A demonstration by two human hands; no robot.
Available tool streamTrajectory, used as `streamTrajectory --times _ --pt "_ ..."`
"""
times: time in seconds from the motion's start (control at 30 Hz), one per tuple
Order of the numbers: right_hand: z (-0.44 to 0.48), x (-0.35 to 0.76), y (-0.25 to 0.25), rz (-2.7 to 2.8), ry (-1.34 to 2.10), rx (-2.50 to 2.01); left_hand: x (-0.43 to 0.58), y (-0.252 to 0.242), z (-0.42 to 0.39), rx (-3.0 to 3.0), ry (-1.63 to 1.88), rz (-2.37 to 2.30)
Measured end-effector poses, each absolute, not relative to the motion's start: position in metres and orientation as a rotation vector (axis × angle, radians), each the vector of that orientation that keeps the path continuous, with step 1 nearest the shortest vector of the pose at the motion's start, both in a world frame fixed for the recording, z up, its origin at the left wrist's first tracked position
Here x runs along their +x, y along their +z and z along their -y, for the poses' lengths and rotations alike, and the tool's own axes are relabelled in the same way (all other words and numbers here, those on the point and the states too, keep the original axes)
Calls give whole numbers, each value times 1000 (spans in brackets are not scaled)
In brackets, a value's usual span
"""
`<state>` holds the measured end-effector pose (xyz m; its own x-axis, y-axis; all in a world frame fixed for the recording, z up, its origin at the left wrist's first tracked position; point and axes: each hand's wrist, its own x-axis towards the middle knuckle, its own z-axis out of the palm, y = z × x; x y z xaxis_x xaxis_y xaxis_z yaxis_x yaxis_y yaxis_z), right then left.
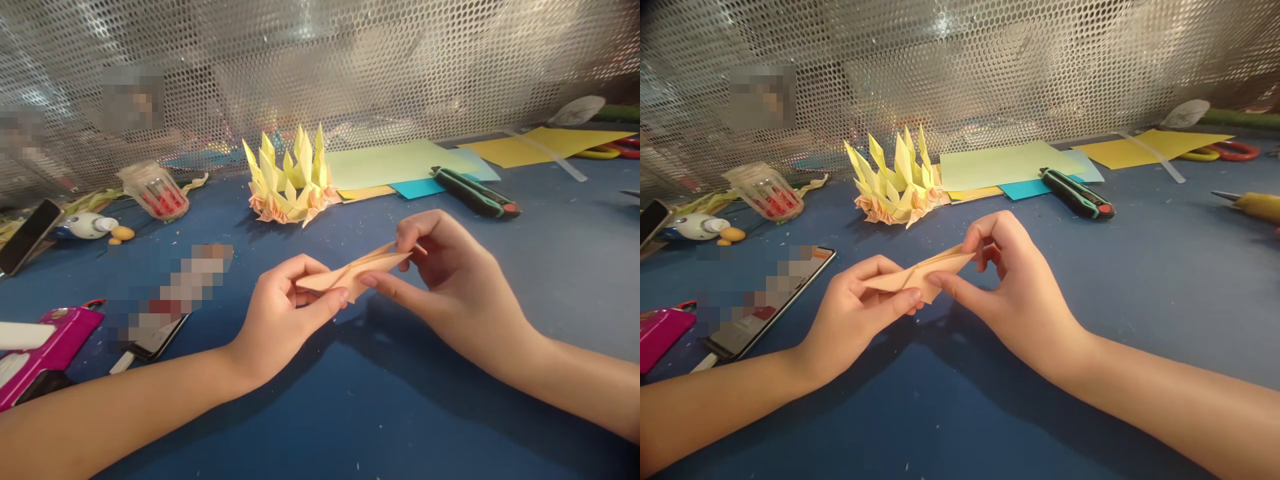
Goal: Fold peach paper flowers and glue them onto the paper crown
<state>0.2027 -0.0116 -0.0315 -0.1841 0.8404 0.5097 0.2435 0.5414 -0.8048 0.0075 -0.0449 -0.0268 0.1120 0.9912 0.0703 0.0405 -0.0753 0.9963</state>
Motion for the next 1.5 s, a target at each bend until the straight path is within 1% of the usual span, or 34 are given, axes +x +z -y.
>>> streamTrajectory --times 0.17,0.37,0.53,0.63,0.93,1.2,1.4,1.5 --pt "16 205 -26 1850 633 -907 6 -25 46 1456 1036 -1194" --pt "20 204 -26 1884 584 -835 7 -25 46 1326 1085 -1038" --pt "23 203 -29 1800 745 -775 6 -27 46 1295 1128 -1003" --pt "25 204 -29 1781 763 -792 5 -28 47 1282 1141 -992" --pt "19 204 -17 2049 377 -591 5 -27 46 1258 1161 -969" --pt "16 208 -18 2213 161 -380 4 -26 44 1221 1147 -952" --pt "13 208 -23 2273 62 -337 3 -27 44 1216 1145 -914" --pt "15 207 -22 2251 150 -334 4 -27 44 1190 1149 -934"
